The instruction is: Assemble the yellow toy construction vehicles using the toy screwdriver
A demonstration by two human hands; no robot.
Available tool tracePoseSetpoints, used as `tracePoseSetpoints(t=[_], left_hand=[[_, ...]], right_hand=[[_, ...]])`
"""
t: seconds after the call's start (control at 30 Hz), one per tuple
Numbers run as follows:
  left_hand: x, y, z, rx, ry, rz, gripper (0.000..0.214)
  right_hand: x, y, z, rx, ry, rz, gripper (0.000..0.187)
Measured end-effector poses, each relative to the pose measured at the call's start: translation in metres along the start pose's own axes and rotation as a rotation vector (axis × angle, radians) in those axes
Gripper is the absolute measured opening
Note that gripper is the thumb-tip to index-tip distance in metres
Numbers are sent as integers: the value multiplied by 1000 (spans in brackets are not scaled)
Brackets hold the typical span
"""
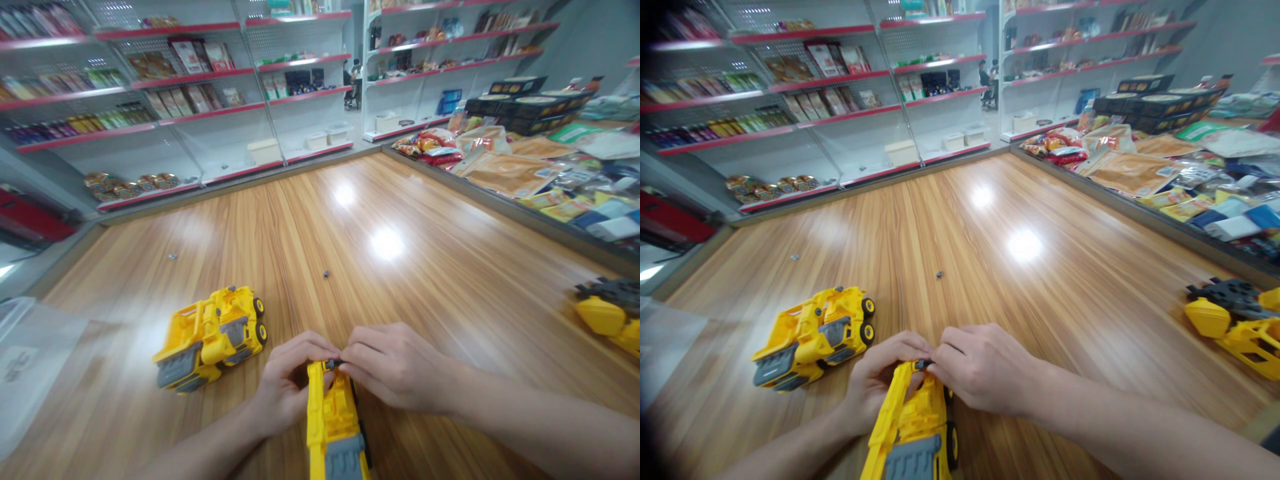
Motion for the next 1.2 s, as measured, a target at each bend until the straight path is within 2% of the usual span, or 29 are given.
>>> tracePoseSetpoints(t=[0.17, 0.4, 0.47, 0.6, 0.7, 0.8, 0.87, 0.97, 1.03, 1.13, 1.2], left_hand=[[0, 0, 0, -11, 3, -3, 28], [3, 5, 8, 40, 36, 0, 27], [5, 5, 10, 56, 48, -10, 28], [8, 3, 11, 64, 58, -38, 30], [7, 1, 8, 63, 66, -25, 28], [5, 1, 7, 61, 82, 1, 27], [3, 0, 6, 43, 95, 10, 26], [-1, -1, 4, 9, 132, 55, 23], [-3, -2, 2, -1, 164, 92, 23], [-4, -2, 1, 10, 196, 126, 23], [-4, -2, 1, 16, 204, 136, 23]], right_hand=[[-2, 1, 0, 28, 40, -3, 24], [-1, 0, -3, -44, -38, -44, 26], [0, 1, -3, 14, 42, -65, 25], [-1, 2, -1, 223, 289, -128, 18], [-10, 3, -1, 284, 415, -127, 10], [-21, 4, 0, 238, 515, -66, 33], [-24, 4, 2, 209, 543, -3, 36], [-20, 4, 8, 215, 534, 95, 27], [-14, 3, 12, 270, 533, 124, 21], [-3, 3, 17, 427, 548, 55, 14], [1, 2, 19, 509, 551, -8, 23]])
Point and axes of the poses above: each hand's wrist, its own y-axis towards the middle knuckle, its own x-axis out of the palm, z = x × y, the point moved 4 cm from there along y, towards the middle knuckle, and after that the axes turned 2 degrees about -x, right-handed, at the moved point
